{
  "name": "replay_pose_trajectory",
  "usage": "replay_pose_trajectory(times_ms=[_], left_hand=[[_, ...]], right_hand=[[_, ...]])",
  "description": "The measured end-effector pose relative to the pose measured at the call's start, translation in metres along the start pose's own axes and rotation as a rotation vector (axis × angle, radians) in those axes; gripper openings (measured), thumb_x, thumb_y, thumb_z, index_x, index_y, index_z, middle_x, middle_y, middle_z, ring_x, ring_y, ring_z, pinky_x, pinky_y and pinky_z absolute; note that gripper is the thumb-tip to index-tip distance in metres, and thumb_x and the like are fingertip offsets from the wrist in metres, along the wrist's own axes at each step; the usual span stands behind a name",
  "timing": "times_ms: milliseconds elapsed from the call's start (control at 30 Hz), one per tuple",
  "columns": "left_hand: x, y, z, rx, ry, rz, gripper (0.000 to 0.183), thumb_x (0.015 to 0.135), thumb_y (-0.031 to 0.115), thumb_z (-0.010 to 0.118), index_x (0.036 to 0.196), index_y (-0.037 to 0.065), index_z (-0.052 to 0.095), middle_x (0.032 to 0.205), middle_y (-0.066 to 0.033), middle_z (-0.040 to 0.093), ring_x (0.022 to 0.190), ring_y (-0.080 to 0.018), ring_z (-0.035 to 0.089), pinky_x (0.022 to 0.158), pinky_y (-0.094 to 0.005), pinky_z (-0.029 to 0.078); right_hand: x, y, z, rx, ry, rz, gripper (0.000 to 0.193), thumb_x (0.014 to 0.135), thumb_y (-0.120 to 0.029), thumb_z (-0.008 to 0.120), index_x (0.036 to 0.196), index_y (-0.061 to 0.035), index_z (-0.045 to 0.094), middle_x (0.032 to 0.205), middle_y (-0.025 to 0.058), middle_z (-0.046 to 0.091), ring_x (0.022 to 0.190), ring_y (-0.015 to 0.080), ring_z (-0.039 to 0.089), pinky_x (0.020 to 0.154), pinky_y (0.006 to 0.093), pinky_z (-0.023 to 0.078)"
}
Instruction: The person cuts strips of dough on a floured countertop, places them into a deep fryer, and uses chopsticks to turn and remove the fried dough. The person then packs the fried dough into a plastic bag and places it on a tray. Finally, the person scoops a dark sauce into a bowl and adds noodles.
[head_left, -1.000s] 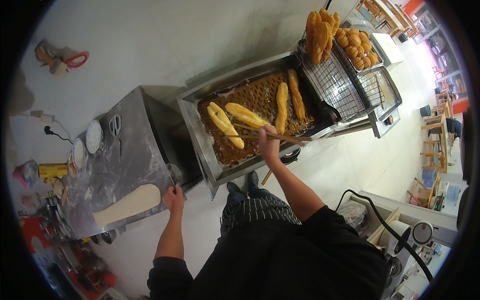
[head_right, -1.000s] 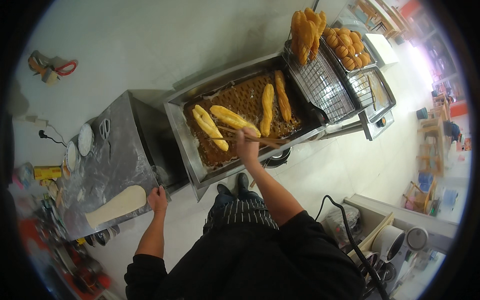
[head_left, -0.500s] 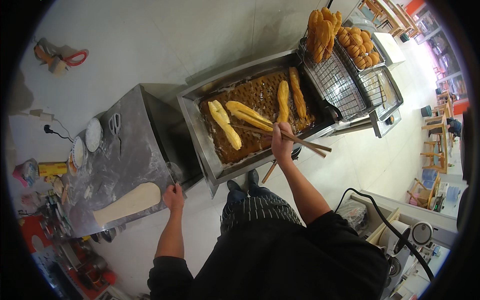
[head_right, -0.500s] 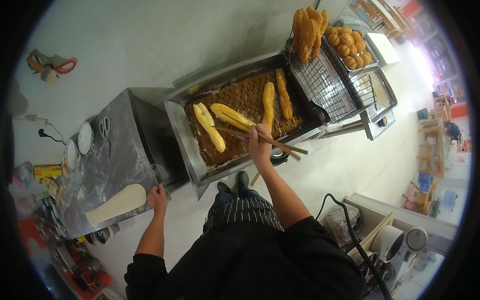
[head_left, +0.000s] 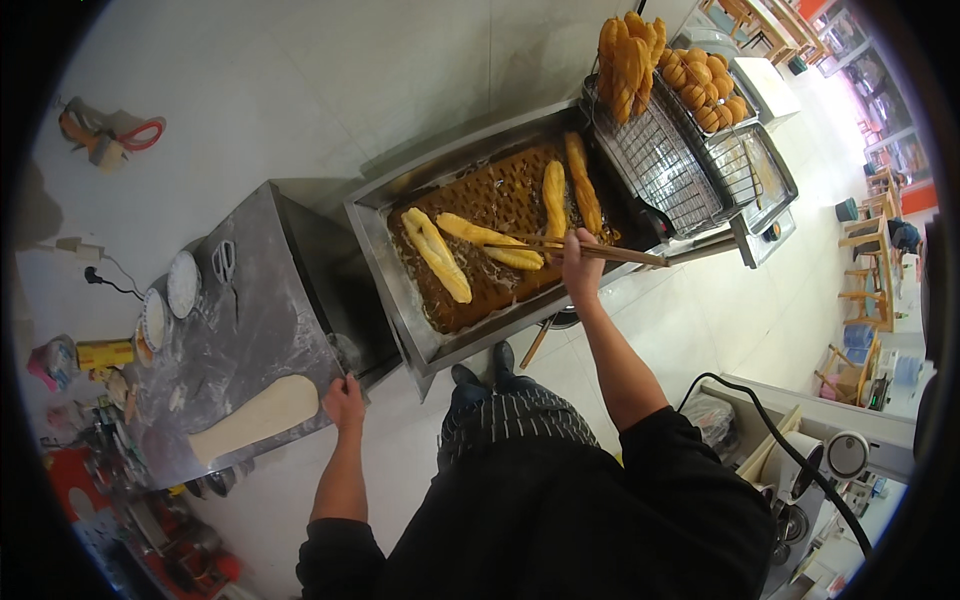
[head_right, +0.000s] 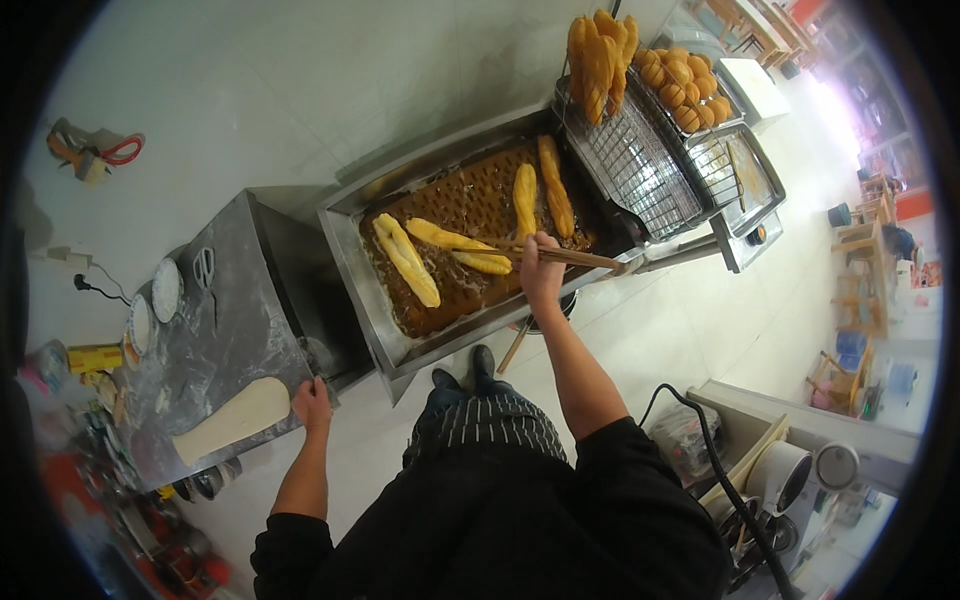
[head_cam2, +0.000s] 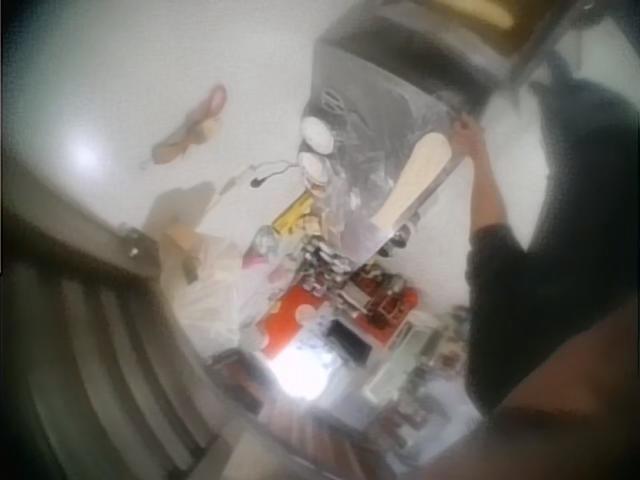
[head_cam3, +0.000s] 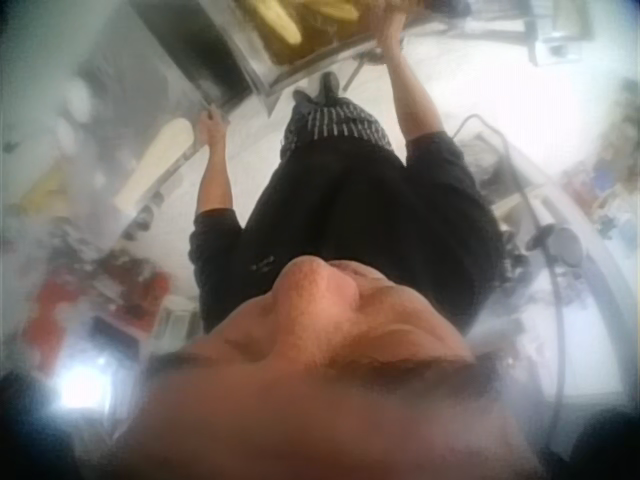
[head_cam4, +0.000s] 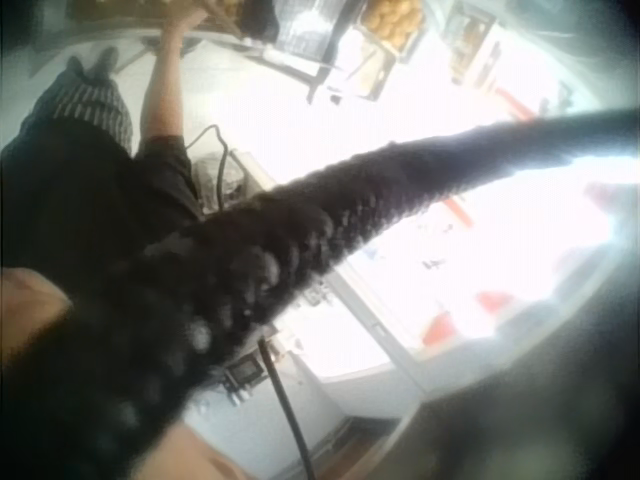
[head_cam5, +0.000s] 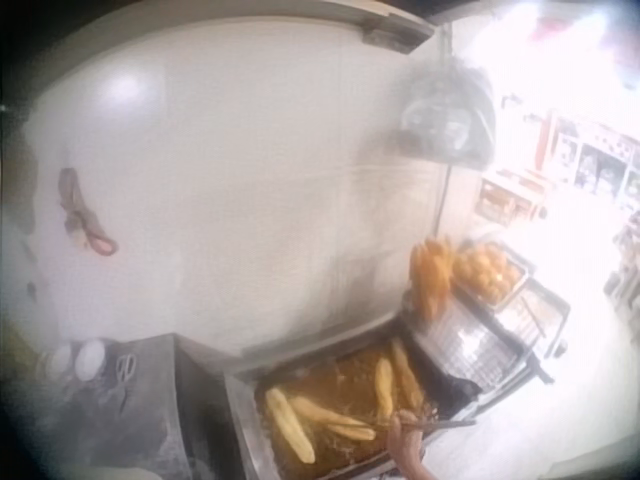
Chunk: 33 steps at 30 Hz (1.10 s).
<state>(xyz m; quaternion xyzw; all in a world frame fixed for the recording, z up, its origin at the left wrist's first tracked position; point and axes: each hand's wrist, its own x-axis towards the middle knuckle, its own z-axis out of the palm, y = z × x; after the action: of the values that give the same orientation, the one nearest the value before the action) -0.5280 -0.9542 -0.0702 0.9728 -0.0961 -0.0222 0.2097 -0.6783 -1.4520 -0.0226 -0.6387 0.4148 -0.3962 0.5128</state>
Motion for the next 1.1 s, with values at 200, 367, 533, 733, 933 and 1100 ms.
replay_pose_trajectory(times_ms=[200, 367, 533, 733, 933, 1100], left_hand=[[0.001, 0.002, -0.002, -0.023, -0.030, -0.039, 0.046, 0.095, 0.037, 0.060, 0.067, 0.001, 0.057, 0.062, -0.0199, 0.061, 0.061, -0.0371, 0.063, 0.061, -0.0487, 0.046], [0.000, 0.004, -0.003, 0.013, -0.017, -0.035, 0.045, 0.094, 0.036, 0.061, 0.068, 0.000, 0.058, 0.063, -0.0205, 0.060, 0.060, -0.0390, 0.061, 0.061, -0.0491, 0.045], [-0.002, 0.012, -0.007, -0.031, -0.004, -0.032, 0.046, 0.094, 0.036, 0.061, 0.067, -0.001, 0.057, 0.064, -0.0211, 0.060, 0.061, -0.0394, 0.060, 0.063, -0.0494, 0.044], [0.001, 0.014, -0.010, -0.014, -0.033, -0.049, 0.043, 0.092, 0.037, 0.064, 0.070, 0.001, 0.059, 0.072, -0.0211, 0.064, 0.069, -0.0421, 0.062, 0.063, -0.0521, 0.044], [-0.002, 0.007, -0.005, 0.005, -0.025, -0.030, 0.042, 0.092, 0.038, 0.064, 0.070, 0.002, 0.059, 0.073, -0.0209, 0.064, 0.070, -0.0435, 0.061, 0.064, -0.0524, 0.044], [0.000, 0.006, -0.004, 0.013, -0.023, -0.062, 0.042, 0.092, 0.039, 0.064, 0.071, 0.003, 0.060, 0.073, -0.0202, 0.065, 0.071, -0.0434, 0.061, 0.065, -0.0530, 0.045]], right_hand=[[-0.014, -0.001, 0.005, -0.316, -0.159, -0.263, 0.011, 0.094, -0.010, 0.064, 0.089, -0.0009, 0.062, 0.083, 0.0147, 0.056, 0.081, 0.0299, 0.061, 0.072, 0.0398, 0.049], [-0.010, 0.015, 0.016, -0.018, -0.083, 0.030, 0.015, 0.097, -0.015, 0.062, 0.091, -0.0010, 0.064, 0.085, 0.0102, 0.061, 0.069, 0.0227, 0.065, 0.059, 0.0350, 0.051], [-0.004, 0.018, 0.004, 0.305, 0.010, 0.223, 0.019, 0.101, -0.017, 0.059, 0.096, 0.0011, 0.062, 0.084, 0.0064, 0.059, 0.060, 0.0149, 0.065, 0.051, 0.0289, 0.052], [-0.028, 0.018, 0.036, -0.380, -0.023, -0.529, 0.022, 0.102, -0.016, 0.055, 0.087, -0.0001, 0.061, 0.082, 0.0044, 0.058, 0.066, 0.0142, 0.065, 0.052, 0.0282, 0.056], [-0.018, -0.005, 0.019, 0.200, -0.007, 0.227, 0.025, 0.103, -0.016, 0.052, 0.084, -0.0007, 0.060, 0.083, 0.0055, 0.058, 0.068, 0.0138, 0.065, 0.055, 0.0289, 0.057], [-0.064, -0.030, 0.067, -0.179, -0.121, -0.345, 0.012, 0.093, -0.009, 0.061, 0.085, -0.0004, 0.060, 0.087, 0.0161, 0.056, 0.078, 0.0312, 0.057, 0.069, 0.0418, 0.048]])
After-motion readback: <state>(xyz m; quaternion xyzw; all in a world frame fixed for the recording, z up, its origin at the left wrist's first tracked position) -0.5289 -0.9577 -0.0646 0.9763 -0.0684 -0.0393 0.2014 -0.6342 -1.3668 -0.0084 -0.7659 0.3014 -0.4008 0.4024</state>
